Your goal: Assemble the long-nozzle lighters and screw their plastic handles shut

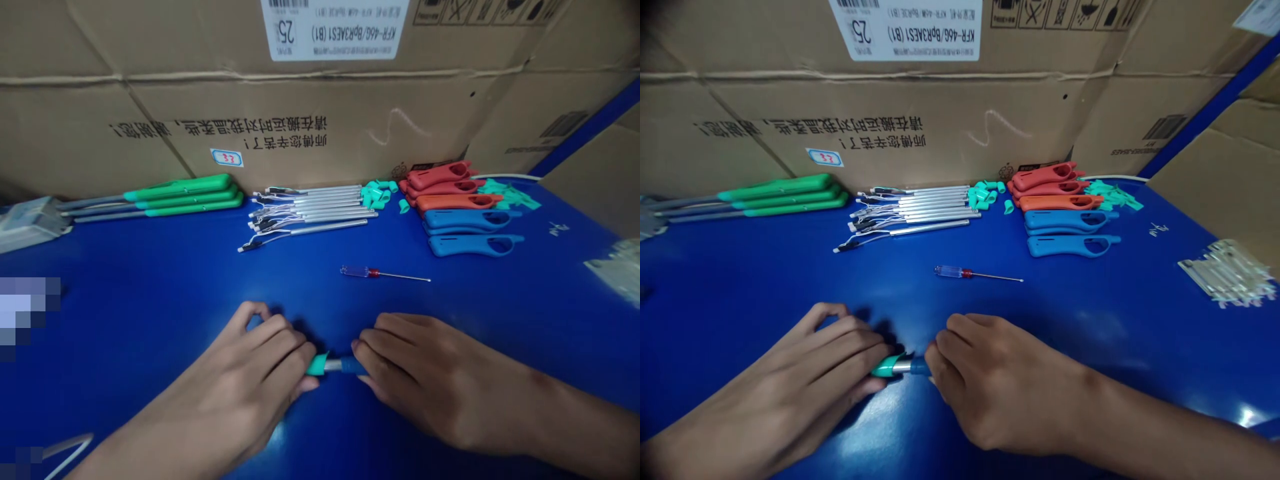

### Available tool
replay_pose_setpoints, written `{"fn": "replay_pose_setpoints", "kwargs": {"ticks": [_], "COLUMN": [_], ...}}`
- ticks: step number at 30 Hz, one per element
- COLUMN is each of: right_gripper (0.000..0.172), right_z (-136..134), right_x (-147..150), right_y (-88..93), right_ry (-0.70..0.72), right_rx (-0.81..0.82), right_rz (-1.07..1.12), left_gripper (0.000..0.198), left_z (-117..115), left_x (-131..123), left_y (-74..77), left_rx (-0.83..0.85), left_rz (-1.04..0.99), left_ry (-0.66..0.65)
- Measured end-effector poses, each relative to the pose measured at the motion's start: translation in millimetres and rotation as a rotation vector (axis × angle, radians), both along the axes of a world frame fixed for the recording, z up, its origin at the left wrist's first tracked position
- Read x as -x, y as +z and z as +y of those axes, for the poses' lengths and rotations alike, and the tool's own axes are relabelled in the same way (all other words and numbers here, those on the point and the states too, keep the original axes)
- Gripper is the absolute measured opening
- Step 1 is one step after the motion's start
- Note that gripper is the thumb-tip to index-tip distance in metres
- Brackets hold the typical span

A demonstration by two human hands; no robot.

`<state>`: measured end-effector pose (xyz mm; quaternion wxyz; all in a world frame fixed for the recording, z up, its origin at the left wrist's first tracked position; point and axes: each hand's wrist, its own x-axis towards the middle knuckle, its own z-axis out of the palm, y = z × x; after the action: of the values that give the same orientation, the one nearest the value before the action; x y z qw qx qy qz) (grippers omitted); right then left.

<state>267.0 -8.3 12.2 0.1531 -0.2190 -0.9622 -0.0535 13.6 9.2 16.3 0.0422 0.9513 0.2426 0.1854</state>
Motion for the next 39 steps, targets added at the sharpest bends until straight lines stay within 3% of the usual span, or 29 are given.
{"fn": "replay_pose_setpoints", "kwargs": {"ticks": [19, 31, 39], "right_gripper": [0.029, 0.028, 0.021], "right_z": [-1, 2, 6], "right_x": [10, 10, 11], "right_y": [-0.4, -3.6, -4.2], "right_ry": [0.009, -0.002, -0.034], "right_rx": [0.055, -0.005, 0.041], "right_rz": [0.049, 0.057, 0.11], "left_gripper": [0.032, 0.026, 0.017], "left_z": [-14, -13, -11], "left_x": [-5, -13, -8], "left_y": [-9.4, -16.5, -16.5], "left_rx": [-0.092, -0.139, -0.032], "left_rz": [0.014, -0.004, -0.009], "left_ry": [0.067, 0.044, 0.039]}}
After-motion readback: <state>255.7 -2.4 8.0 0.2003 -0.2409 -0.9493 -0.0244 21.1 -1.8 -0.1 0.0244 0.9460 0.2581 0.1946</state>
